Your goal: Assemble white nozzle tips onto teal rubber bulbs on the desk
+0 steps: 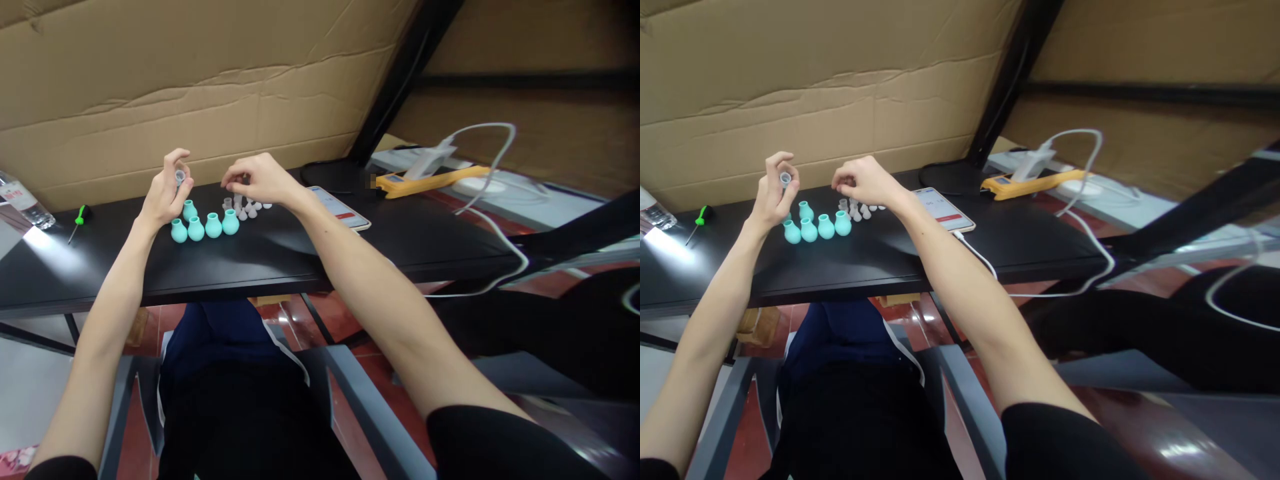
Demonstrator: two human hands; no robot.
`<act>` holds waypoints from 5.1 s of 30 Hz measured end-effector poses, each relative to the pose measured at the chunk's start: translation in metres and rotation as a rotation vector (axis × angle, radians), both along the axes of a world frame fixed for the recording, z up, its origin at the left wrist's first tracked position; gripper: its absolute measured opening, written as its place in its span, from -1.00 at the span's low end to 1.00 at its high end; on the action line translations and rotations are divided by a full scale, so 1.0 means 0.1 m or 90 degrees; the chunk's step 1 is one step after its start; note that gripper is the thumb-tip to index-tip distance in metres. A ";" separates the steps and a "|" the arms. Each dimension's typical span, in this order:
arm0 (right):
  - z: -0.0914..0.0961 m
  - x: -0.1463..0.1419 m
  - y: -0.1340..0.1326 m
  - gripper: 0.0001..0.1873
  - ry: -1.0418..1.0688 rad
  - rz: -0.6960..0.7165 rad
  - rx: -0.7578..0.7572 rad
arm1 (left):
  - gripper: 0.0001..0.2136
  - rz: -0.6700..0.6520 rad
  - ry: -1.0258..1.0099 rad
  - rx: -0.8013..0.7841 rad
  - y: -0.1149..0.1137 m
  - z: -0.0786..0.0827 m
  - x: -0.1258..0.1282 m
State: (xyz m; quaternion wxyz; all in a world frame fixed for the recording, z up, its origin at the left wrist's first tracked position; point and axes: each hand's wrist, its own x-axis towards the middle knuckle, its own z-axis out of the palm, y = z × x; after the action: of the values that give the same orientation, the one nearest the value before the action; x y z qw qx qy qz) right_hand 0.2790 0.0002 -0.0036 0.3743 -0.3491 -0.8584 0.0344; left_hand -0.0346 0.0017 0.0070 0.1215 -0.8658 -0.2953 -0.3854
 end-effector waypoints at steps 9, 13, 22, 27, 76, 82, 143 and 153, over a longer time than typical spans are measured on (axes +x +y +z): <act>-0.02 -0.02 0.02 -0.72 -0.007 0.006 0.004 | -0.42 0.036 -0.013 0.034 0.06 0.08 -0.10; -0.01 -0.01 0.01 -0.72 -0.004 -0.002 0.004 | -0.31 0.062 -0.025 0.058 0.07 0.07 -0.10; 0.00 -0.02 0.00 -0.71 -0.009 0.010 -0.005 | -0.23 0.058 -0.054 0.054 0.07 0.09 -0.07; 0.01 -0.02 -0.01 -0.70 -0.015 0.006 -0.010 | -0.27 0.057 -0.051 0.048 0.08 0.10 -0.08; -0.02 -0.01 0.03 -0.69 -0.042 0.051 0.002 | -0.37 0.093 0.025 0.008 0.25 0.07 -0.15; -0.01 0.00 0.02 -0.68 -0.054 0.050 -0.001 | -0.47 0.128 0.035 -0.023 0.22 0.09 -0.13; 0.01 -0.30 -0.24 -0.38 0.102 0.258 -0.041 | -0.36 0.060 0.109 0.006 -0.29 0.06 0.35; 0.03 -0.21 -0.19 -0.08 0.257 0.303 -0.084 | -0.24 0.095 0.014 0.043 -0.24 0.03 0.25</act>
State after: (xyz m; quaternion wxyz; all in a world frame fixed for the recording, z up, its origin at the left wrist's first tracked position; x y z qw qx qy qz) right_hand 0.2581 -0.0184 -0.0005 0.4948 -0.1484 -0.8204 0.2452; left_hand -0.0099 -0.0224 0.0104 0.1825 -0.8408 -0.3445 -0.3755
